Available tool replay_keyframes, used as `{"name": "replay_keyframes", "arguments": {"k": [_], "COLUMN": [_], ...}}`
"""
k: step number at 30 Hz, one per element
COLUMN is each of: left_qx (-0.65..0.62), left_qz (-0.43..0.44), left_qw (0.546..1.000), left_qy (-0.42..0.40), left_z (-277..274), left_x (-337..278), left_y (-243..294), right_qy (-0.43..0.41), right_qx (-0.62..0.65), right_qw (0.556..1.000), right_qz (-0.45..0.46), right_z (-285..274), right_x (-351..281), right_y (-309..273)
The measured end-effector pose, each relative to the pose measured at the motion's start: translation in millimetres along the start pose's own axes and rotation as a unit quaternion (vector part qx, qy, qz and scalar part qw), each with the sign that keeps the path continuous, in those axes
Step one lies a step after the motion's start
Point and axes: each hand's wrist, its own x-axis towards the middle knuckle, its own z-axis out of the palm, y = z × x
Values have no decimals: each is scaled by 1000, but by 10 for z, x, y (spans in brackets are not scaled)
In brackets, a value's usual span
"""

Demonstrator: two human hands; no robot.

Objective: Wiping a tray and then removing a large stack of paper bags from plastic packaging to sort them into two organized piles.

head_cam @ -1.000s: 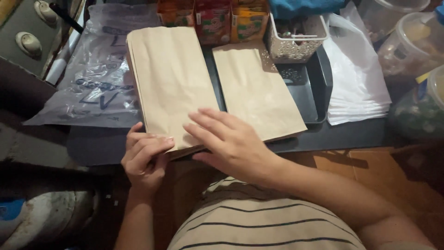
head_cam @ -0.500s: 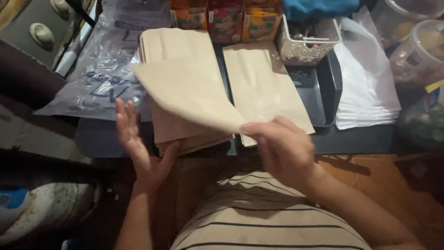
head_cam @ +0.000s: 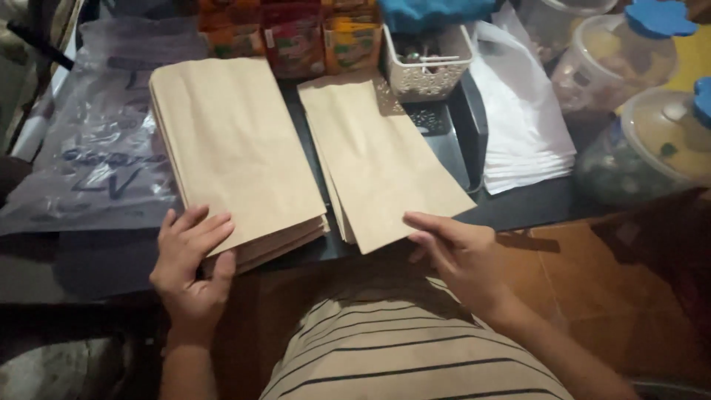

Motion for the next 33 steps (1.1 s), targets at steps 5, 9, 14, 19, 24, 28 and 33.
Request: {"name": "replay_keyframes", "arguments": {"k": [5, 9, 14, 19, 24, 28, 33], "left_qx": [10, 12, -25, -32, -33, -40, -13], "left_qz": [20, 21, 42, 64, 97, 92, 52], "left_qw": [999, 999, 995, 993, 989, 986, 990], "left_qy": [36, 47, 89, 92, 110, 131, 133], "left_z": [13, 41, 88, 71, 104, 107, 58], "left_x": [18, -12, -72, -41, -46, -38, -35], "left_y": [50, -20, -171, -129, -151, -108, -82], "right_qy": [60, 53, 68, 43, 50, -11, -6], "right_qx": [-130, -148, -143, -150, -138, -151, -203], "right_qw": [968, 961, 976, 969, 926, 871, 853], "right_qz": [-206, -226, -150, -193, -347, -467, -480], "right_z": [159, 176, 181, 193, 445, 782, 1019], "right_x": [134, 208, 236, 245, 367, 521, 586], "right_y": [115, 63, 36, -103, -371, -664, -523]}}
